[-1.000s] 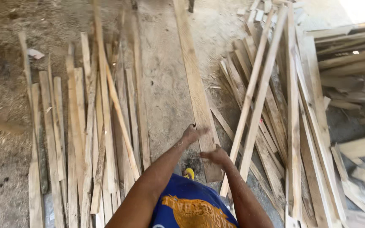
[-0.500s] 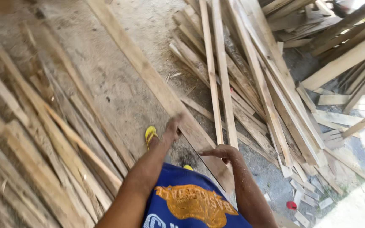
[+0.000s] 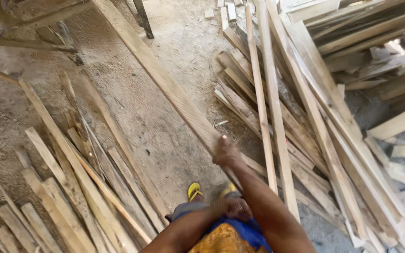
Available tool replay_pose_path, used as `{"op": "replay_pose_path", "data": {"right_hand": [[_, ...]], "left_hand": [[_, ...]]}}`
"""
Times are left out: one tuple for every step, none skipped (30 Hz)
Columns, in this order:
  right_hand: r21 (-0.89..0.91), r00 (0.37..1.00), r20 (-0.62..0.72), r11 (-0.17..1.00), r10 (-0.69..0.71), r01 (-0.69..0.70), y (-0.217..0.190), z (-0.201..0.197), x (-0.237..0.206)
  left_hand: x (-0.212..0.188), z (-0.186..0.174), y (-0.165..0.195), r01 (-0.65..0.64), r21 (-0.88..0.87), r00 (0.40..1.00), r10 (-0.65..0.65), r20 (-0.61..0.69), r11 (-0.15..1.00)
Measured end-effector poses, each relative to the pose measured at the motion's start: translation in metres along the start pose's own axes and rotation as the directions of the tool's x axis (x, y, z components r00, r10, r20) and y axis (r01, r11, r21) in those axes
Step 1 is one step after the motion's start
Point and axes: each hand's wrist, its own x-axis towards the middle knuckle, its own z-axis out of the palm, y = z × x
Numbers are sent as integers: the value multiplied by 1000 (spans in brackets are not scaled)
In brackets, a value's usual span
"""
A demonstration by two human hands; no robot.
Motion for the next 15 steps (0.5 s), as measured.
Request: {"op": "replay_pose_path", "data": {"right_hand": [[-24,1000,9,1000,1,0,9,-6,8],[-48,1000,16,999,-6,7,19,-14,17],[-77,999,28,997,-18,20,29,-20,24],[-97,999,34,995,-25,28,40,-25,31],[-113,999,35,993,-31,35,51,-33,38],[-124,998,39,991,-39,43,62,-39,44],[-124,999,34,992,-30,34,72,-47,49],[-114,999,38,993,-10,14,74,-59,47],[-102,999,37,995,1,3,82,-68,51],[-101,999,45,995,6,-2,97,-70,61],[-100,998,58,995,12,-6,104,-78,62],[-96,997,72,995,24,-17,112,-85,61],[-87,995,89,996,37,-30,119,-92,60],[-71,993,101,996,55,-48,126,-99,60],[-54,991,111,996,77,-71,134,-106,61]], "left_hand": [[-7,-15,21,-56,-32,996,54,-74,998],[-14,-31,47,-119,-51,982,110,-152,992],[-22,-47,75,-191,-44,957,176,-229,981],[-32,-64,106,-292,-67,915,258,-309,954],[-41,-78,139,-393,-74,862,339,-376,917],[-50,-90,173,-490,-65,799,419,-432,869],[-57,-99,206,-546,-56,749,457,-479,836],[-67,-99,244,-582,-68,711,467,-526,810],[-75,-98,279,-612,-78,679,472,-562,787],[-74,-110,307,-626,-58,646,475,-598,778],[-76,-115,333,-632,-26,613,479,-628,775],[-78,-116,355,-622,46,563,487,-668,782],[-76,-117,370,-631,97,518,511,-686,770],[-80,-122,384,-626,153,467,524,-712,765],[-77,-126,397,-633,97,463,476,-748,768]]}}
